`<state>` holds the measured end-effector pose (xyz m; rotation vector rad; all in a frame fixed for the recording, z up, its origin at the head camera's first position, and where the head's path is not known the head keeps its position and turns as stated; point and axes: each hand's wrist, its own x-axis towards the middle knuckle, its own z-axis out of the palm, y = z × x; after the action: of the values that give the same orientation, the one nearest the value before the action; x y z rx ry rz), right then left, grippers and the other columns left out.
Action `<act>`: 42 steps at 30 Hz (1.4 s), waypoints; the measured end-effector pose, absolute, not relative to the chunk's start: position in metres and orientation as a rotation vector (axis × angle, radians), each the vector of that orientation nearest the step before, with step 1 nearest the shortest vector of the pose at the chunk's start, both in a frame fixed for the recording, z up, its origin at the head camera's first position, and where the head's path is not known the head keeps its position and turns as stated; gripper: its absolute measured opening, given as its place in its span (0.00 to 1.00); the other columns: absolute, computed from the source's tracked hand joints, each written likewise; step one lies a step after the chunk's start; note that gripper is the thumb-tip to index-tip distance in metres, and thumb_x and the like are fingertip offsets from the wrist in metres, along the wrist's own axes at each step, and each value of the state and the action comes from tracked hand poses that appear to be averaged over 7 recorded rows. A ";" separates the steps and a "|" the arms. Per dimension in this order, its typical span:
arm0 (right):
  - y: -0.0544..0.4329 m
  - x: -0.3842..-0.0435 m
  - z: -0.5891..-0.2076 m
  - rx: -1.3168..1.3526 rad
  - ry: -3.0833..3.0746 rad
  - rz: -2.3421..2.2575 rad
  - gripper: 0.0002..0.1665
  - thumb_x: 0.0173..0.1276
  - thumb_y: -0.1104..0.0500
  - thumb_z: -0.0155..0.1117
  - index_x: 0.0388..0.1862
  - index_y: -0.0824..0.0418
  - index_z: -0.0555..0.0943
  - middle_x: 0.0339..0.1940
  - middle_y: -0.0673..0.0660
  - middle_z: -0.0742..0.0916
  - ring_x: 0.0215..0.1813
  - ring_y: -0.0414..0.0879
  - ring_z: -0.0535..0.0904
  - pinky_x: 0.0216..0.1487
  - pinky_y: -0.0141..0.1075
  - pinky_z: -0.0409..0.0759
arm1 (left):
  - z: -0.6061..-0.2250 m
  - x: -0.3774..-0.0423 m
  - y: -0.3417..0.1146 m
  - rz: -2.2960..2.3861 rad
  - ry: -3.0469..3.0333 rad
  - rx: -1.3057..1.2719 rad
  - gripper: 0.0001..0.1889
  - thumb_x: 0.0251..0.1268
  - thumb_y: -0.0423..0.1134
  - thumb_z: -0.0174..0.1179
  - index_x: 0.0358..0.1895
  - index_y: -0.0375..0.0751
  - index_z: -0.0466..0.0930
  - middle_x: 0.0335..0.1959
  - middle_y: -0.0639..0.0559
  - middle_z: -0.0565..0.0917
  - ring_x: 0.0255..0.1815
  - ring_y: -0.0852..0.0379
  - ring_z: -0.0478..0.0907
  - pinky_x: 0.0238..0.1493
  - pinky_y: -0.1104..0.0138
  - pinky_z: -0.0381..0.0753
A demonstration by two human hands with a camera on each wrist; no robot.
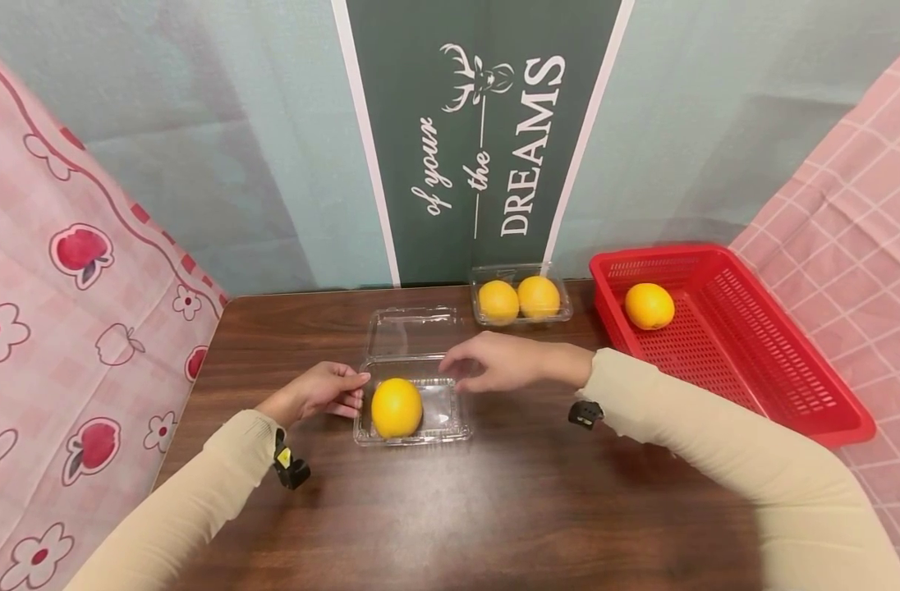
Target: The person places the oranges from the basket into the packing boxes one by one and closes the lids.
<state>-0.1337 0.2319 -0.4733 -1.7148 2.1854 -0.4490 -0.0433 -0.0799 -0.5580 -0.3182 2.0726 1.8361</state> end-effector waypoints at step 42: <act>0.287 -0.184 -0.391 -1.435 2.526 -0.482 0.25 0.66 0.62 0.72 0.61 0.63 0.80 0.48 0.54 0.87 0.51 0.49 0.84 0.53 0.47 0.86 | -0.546 -0.059 -0.095 1.812 2.043 -0.329 0.12 0.80 0.39 0.55 0.37 0.33 0.77 0.27 0.49 0.81 0.27 0.57 0.81 0.38 0.61 0.91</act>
<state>-0.1836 0.2866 -0.3905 -1.4348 2.5256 -0.4821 -0.0588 -0.0946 -0.5464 -0.3290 2.0427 1.8123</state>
